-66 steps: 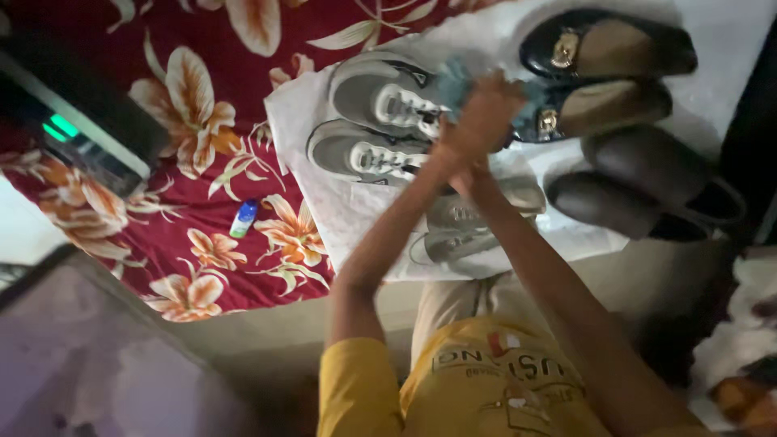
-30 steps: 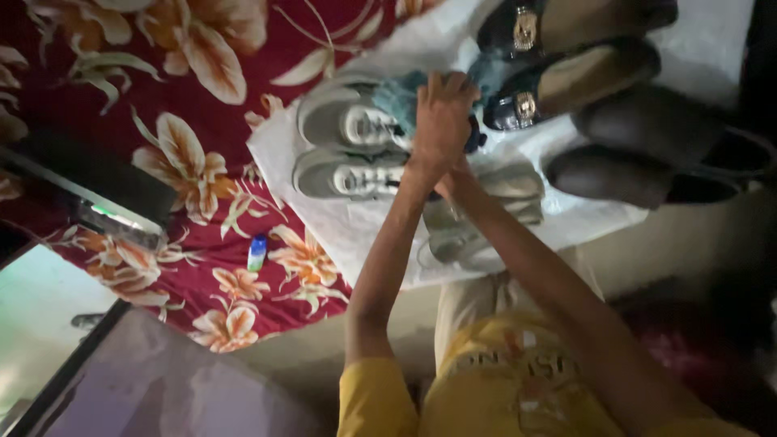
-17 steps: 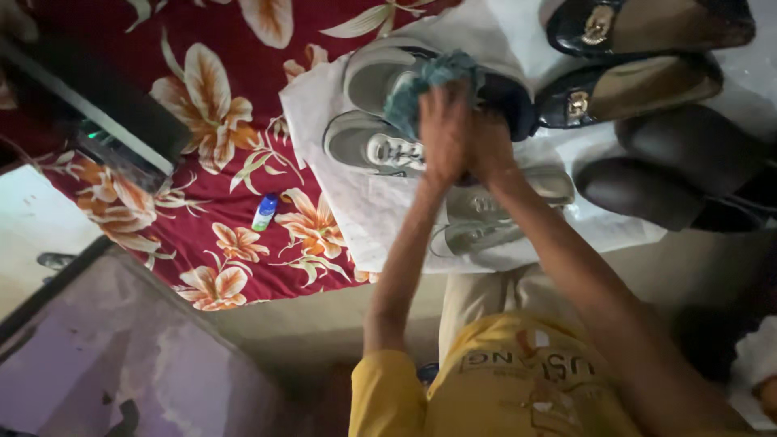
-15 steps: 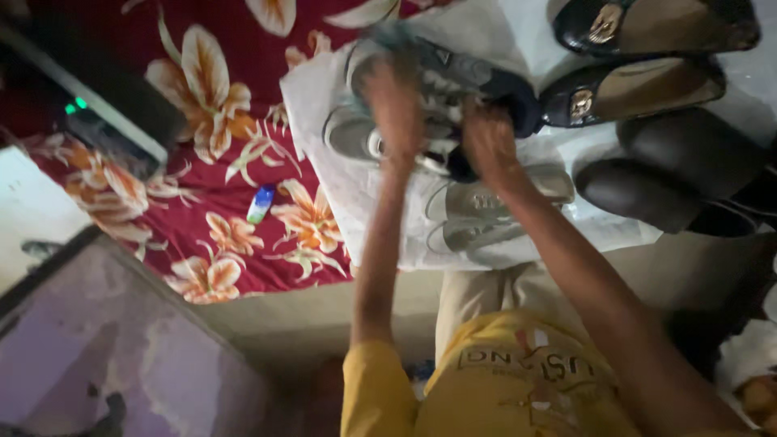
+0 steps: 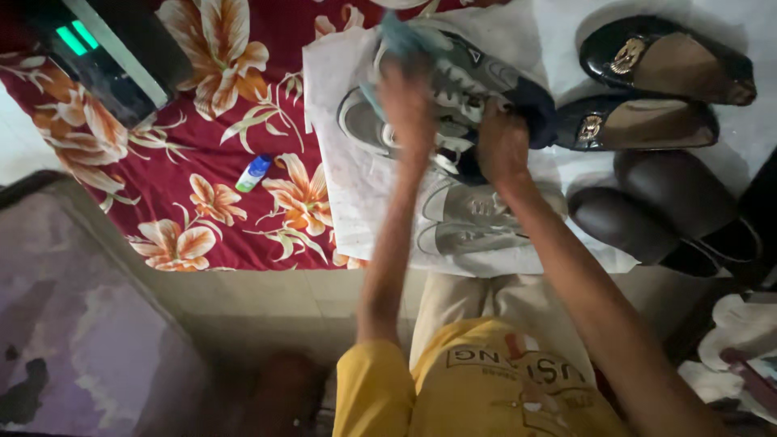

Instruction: The person wipes the surfaces of several pairs of shoes arranged on a table using a blue cloth. They handle each shoe individually, wiping the exterior and occasionally the interior, moving from one pair to the next across the table.

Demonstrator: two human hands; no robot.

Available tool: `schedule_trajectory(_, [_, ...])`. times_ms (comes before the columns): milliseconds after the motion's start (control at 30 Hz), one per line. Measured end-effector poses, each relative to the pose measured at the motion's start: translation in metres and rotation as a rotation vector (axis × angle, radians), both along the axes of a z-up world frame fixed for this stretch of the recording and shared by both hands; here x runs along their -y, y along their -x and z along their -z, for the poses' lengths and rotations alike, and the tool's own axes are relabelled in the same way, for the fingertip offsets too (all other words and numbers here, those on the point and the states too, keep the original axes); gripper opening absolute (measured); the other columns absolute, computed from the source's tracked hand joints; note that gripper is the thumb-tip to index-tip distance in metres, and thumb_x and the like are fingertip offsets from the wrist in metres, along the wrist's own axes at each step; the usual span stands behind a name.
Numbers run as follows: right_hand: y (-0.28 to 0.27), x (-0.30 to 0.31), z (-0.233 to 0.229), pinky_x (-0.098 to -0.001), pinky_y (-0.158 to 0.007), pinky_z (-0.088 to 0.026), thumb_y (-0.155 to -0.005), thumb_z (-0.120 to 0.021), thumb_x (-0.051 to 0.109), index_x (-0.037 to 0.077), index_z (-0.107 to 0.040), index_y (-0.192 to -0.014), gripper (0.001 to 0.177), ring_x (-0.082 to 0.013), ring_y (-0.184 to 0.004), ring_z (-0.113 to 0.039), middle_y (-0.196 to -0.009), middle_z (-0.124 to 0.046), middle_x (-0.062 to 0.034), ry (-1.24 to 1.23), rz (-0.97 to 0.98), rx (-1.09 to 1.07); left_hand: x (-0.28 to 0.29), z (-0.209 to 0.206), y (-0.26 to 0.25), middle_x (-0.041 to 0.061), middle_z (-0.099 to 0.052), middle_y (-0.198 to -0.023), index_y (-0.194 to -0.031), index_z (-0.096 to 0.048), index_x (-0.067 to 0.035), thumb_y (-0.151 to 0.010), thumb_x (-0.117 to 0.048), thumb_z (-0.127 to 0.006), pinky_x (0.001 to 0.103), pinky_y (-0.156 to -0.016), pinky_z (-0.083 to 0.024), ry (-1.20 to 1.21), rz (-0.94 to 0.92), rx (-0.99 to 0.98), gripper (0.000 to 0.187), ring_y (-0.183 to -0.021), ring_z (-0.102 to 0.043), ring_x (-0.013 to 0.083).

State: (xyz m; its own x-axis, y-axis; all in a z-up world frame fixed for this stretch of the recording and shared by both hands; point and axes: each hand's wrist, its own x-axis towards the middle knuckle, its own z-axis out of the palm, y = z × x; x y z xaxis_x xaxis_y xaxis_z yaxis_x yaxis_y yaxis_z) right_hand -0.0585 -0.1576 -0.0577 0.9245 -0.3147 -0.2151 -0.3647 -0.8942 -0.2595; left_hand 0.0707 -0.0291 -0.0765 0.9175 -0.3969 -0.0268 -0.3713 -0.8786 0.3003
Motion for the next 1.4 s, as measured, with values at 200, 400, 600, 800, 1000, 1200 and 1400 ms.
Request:
schedule_trajectory(200, [-0.01, 0.006, -0.023, -0.0454, -0.069, -0.052, -0.081, -0.066, 0.006, -0.007, -0.054, -0.121, 0.043, -0.0377, -0.077, -0.067, -0.084, -0.068, -0.0222, -0.11, -0.007, -0.017, -0.035, -0.025, 0.081, 0.024, -0.052, -0.14, -0.135, -0.066, -0.012, -0.091, -0.008, -0.058, 0.058, -0.097, -0.044, 0.159, 0.116, 0.037, 0.045, -0.119, -0.054, 0.0444])
schedule_trajectory(400, [0.003, 0.001, 0.004, -0.0437, -0.077, -0.054, -0.089, -0.066, 0.002, 0.0, -0.054, -0.119, 0.033, -0.0351, -0.087, -0.069, -0.093, -0.069, -0.019, 0.046, -0.024, -0.054, -0.064, 0.014, 0.067, 0.023, -0.054, -0.144, -0.138, -0.059, -0.013, -0.091, -0.005, -0.059, 0.061, -0.122, -0.038, 0.167, -0.141, 0.184, 0.048, -0.137, -0.051, 0.0432])
schedule_trajectory(600, [-0.003, 0.004, 0.002, -0.0433, -0.077, -0.056, -0.087, -0.066, 0.006, -0.002, -0.055, -0.123, 0.038, -0.0343, -0.086, -0.07, -0.093, -0.072, -0.0181, 0.064, -0.04, -0.116, -0.08, -0.008, 0.091, 0.021, -0.056, -0.139, -0.14, -0.06, -0.008, -0.092, -0.001, -0.054, 0.054, -0.11, -0.043, 0.108, 0.023, 0.032, 0.049, -0.128, -0.055, 0.0405])
schedule_trajectory(800, [0.001, 0.006, 0.017, -0.0419, -0.074, -0.057, -0.095, -0.068, 0.005, -0.004, -0.053, -0.133, 0.041, -0.0339, -0.085, -0.071, -0.097, -0.073, -0.019, 0.134, -0.066, -0.096, -0.024, -0.004, 0.112, 0.029, -0.049, -0.151, -0.145, -0.053, 0.002, -0.086, 0.008, -0.054, 0.054, -0.112, -0.041, 0.116, -0.254, 0.203, 0.059, -0.136, -0.052, 0.0458])
schedule_trajectory(1000, [0.002, 0.006, 0.006, -0.0449, -0.078, -0.057, -0.093, -0.072, 0.006, -0.009, -0.045, -0.145, 0.06, -0.037, -0.093, -0.071, -0.103, -0.072, -0.0238, 0.042, -0.04, -0.252, -0.056, -0.014, 0.098, 0.025, -0.049, -0.145, -0.152, -0.047, -0.014, -0.094, 0.004, -0.057, 0.052, -0.113, -0.04, 0.382, -0.441, 0.24, 0.062, -0.128, -0.052, 0.0449])
schedule_trajectory(1200, [0.0, 0.008, -0.041, -0.0492, -0.093, -0.052, -0.083, -0.079, 0.005, -0.019, -0.03, -0.149, 0.086, -0.0466, -0.113, -0.061, -0.126, -0.06, -0.0362, -0.161, -0.084, -0.187, 0.007, -0.028, 0.148, 0.029, -0.05, -0.143, -0.155, -0.05, -0.017, -0.092, 0.009, -0.051, 0.052, -0.117, -0.041, 0.495, -0.797, 0.057, 0.068, -0.131, -0.051, 0.0472])
schedule_trajectory(1400, [0.09, 0.014, -0.125, -0.0527, -0.129, -0.031, -0.102, -0.072, 0.008, -0.006, -0.033, -0.158, 0.07, -0.0413, -0.153, -0.037, -0.159, -0.039, -0.0298, -0.348, -0.459, 0.295, 0.003, -0.056, 0.237, 0.024, -0.054, -0.146, -0.142, -0.055, -0.004, -0.087, 0.001, -0.054, 0.048, -0.123, -0.033, 0.905, -0.945, -0.088, 0.056, -0.141, -0.049, 0.0424])
